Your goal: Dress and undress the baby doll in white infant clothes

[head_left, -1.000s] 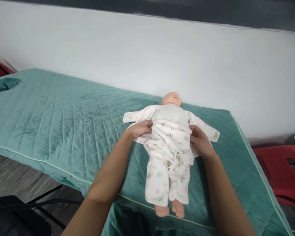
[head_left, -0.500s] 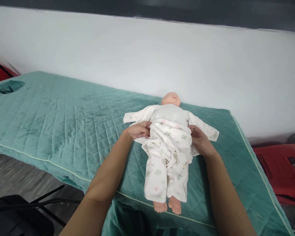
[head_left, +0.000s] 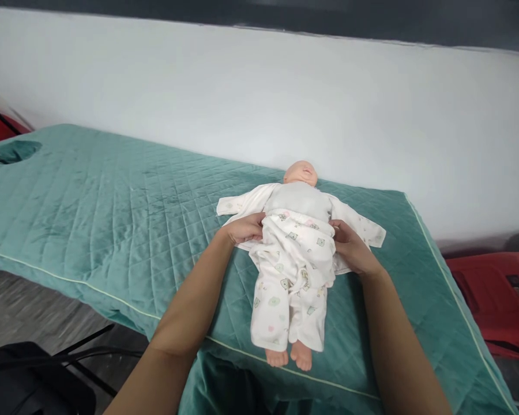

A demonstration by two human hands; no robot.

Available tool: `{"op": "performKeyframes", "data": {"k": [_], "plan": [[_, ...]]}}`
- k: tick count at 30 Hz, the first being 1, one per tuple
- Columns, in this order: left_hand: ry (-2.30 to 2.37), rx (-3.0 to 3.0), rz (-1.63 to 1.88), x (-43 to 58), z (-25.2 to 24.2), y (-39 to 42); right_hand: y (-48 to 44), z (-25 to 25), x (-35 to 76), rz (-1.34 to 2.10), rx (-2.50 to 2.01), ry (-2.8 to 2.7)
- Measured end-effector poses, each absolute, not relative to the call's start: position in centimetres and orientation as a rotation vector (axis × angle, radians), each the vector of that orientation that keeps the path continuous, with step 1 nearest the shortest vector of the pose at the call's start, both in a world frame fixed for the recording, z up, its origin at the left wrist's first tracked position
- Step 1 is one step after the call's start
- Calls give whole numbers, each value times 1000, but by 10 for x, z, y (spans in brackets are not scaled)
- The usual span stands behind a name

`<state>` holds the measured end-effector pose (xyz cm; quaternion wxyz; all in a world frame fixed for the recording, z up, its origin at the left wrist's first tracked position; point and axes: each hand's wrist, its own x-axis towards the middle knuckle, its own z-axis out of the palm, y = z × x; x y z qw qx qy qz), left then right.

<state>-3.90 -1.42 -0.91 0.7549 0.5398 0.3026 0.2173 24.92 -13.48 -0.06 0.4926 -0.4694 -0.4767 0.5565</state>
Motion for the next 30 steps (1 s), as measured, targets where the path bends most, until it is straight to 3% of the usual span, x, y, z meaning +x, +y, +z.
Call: {"op": "performKeyframes", "data": {"k": [18,30], "plan": [[663,1252,414,-39,-13,-13,-131,-7,244,1265,-1139,-1119],[636,1264,557,-37,-13,-16,-133,-3,238,1263,-1103,-1140]]}}
